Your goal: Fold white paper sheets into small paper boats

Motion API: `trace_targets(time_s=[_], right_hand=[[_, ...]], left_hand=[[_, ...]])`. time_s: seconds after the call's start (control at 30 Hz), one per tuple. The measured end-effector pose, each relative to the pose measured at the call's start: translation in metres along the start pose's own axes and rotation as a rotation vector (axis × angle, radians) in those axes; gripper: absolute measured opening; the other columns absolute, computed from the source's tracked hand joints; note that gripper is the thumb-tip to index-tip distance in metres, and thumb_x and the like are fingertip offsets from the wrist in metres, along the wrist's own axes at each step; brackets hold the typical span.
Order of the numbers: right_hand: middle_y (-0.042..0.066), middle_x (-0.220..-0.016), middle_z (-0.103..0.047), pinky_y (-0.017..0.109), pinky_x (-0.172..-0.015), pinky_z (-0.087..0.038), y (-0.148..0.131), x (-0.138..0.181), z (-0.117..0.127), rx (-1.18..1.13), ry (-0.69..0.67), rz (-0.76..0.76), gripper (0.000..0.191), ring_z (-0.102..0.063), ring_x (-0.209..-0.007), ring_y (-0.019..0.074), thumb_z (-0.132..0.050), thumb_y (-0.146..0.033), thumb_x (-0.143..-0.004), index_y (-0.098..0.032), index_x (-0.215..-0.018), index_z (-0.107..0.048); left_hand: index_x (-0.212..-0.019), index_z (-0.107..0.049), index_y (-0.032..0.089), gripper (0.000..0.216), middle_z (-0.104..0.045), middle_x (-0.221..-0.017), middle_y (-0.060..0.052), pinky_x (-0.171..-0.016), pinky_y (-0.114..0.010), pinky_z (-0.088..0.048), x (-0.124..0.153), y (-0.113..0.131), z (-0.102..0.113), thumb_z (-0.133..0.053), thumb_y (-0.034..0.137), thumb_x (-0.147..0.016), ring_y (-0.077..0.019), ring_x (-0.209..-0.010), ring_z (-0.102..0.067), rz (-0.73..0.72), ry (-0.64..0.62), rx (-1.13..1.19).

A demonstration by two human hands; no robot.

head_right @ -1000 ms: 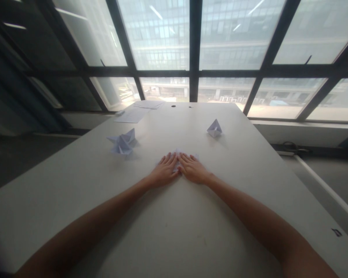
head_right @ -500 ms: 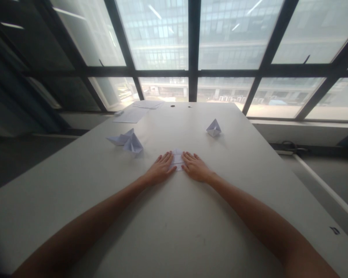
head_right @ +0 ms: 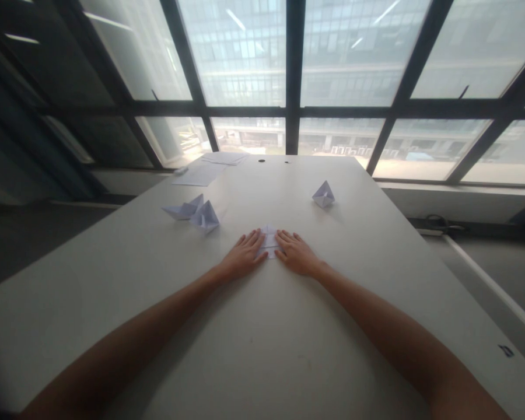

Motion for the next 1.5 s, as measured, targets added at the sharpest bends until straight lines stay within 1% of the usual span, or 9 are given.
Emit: trace_targets(time_s=[0.33, 0.43, 0.53, 0.77, 0.9, 1.13, 1.3, 1.4, 1.5], right_hand=[[0.013, -0.159, -0.03, 0.047, -0.12, -0.02, -0.001, 0.0, 0.0, 0.004, 0.0, -0.003, 0.058, -0.026, -0.148, 0.0242, -0.036, -0.04, -0.1, -0.014, -0.152, -0.034], [0.013, -0.159, -0.03, 0.048, -0.12, -0.02, -0.002, 0.0, 0.001, -0.001, 0.0, -0.002, 0.058, -0.025, -0.148, 0.0241, -0.037, -0.039, -0.1, -0.014, -0.152, -0.034], [0.013, -0.158, -0.031, 0.048, -0.119, -0.021, -0.002, 0.001, 0.002, -0.006, 0.005, -0.004, 0.058, -0.026, -0.148, 0.0241, -0.038, -0.039, -0.1, -0.014, -0.152, -0.035], [0.014, -0.151, -0.045, 0.048, -0.116, -0.028, 0.0, 0.002, 0.009, -0.018, 0.102, 0.007, 0.052, -0.039, -0.142, 0.0254, -0.05, -0.038, -0.096, -0.017, -0.143, -0.048], [0.014, -0.143, -0.054, 0.045, -0.112, -0.034, -0.001, 0.002, 0.014, -0.029, 0.164, 0.033, 0.048, -0.048, -0.134, 0.0266, -0.058, -0.036, -0.091, -0.018, -0.136, -0.056], [0.012, -0.126, -0.068, 0.041, -0.104, -0.04, -0.002, 0.001, 0.021, -0.03, 0.273, 0.065, 0.041, -0.06, -0.119, 0.0265, -0.069, -0.036, -0.086, -0.019, -0.123, -0.066], [0.007, -0.115, -0.073, 0.041, -0.107, -0.034, 0.004, -0.001, 0.019, -0.037, 0.279, 0.06, 0.027, -0.064, -0.112, 0.0235, -0.067, -0.032, -0.089, -0.026, -0.115, -0.071], [0.006, -0.112, -0.074, 0.042, -0.109, -0.031, 0.006, -0.002, 0.019, -0.025, 0.271, 0.064, 0.022, -0.065, -0.109, 0.0228, -0.064, -0.032, -0.092, -0.027, -0.112, -0.073], [0.005, -0.111, -0.074, 0.042, -0.11, -0.03, 0.003, -0.002, 0.021, -0.016, 0.273, 0.081, 0.02, -0.065, -0.107, 0.0213, -0.061, -0.031, -0.094, -0.027, -0.109, -0.073]], left_hand=[[-0.154, -0.027, 0.011, 0.069, -0.018, -0.162, -0.017, -0.12, -0.047, -0.015, 0.0, 0.0, 0.0, -0.028, 0.054, -0.1, -0.0286, -0.15, -0.015, 0.001, 0.001, 0.007], [-0.155, -0.026, 0.018, 0.065, -0.015, -0.163, -0.013, -0.12, -0.049, -0.016, 0.0, 0.001, 0.0, -0.028, 0.053, -0.1, -0.0288, -0.151, -0.015, -0.02, -0.004, 0.019], [-0.155, -0.027, 0.026, 0.061, -0.018, -0.163, -0.008, -0.119, -0.05, -0.017, 0.001, 0.001, 0.001, -0.028, 0.053, -0.101, -0.0285, -0.151, -0.015, -0.043, -0.021, 0.036], [-0.155, -0.029, 0.023, 0.066, -0.023, -0.162, -0.008, -0.119, -0.049, -0.019, 0.0, 0.0, 0.009, -0.035, 0.057, -0.098, -0.029, -0.15, -0.018, -0.053, -0.052, 0.085], [-0.154, -0.031, 0.021, 0.071, -0.032, -0.159, -0.008, -0.119, -0.044, -0.022, -0.002, -0.002, 0.015, -0.044, 0.059, -0.094, -0.0274, -0.147, -0.027, -0.029, -0.027, 0.109], [-0.149, -0.041, 0.021, 0.075, -0.045, -0.151, -0.007, -0.117, -0.038, -0.027, -0.003, -0.003, 0.021, -0.054, 0.061, -0.088, -0.0277, -0.143, -0.037, -0.011, 0.038, 0.155], [-0.147, -0.043, 0.025, 0.072, -0.049, -0.149, -0.006, -0.117, -0.045, -0.024, -0.003, -0.002, 0.022, -0.058, 0.06, -0.086, -0.0278, -0.142, -0.039, 0.038, 0.031, 0.185], [-0.145, -0.045, 0.028, 0.068, -0.05, -0.148, -0.006, -0.117, -0.05, -0.022, -0.003, 0.0, 0.023, -0.059, 0.059, -0.086, -0.0282, -0.142, -0.039, 0.059, 0.038, 0.194], [-0.142, -0.049, 0.031, 0.063, -0.052, -0.146, -0.005, -0.117, -0.052, -0.022, -0.002, 0.002, 0.025, -0.061, 0.057, -0.086, -0.0287, -0.14, -0.041, 0.064, 0.061, 0.193]])
Point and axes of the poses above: each hand's wrist, its own x-axis away from the middle knuckle, its own z-axis out of the back of the hand, y = z × x, the point moved 5 cm from there along -x, towards the middle knuckle
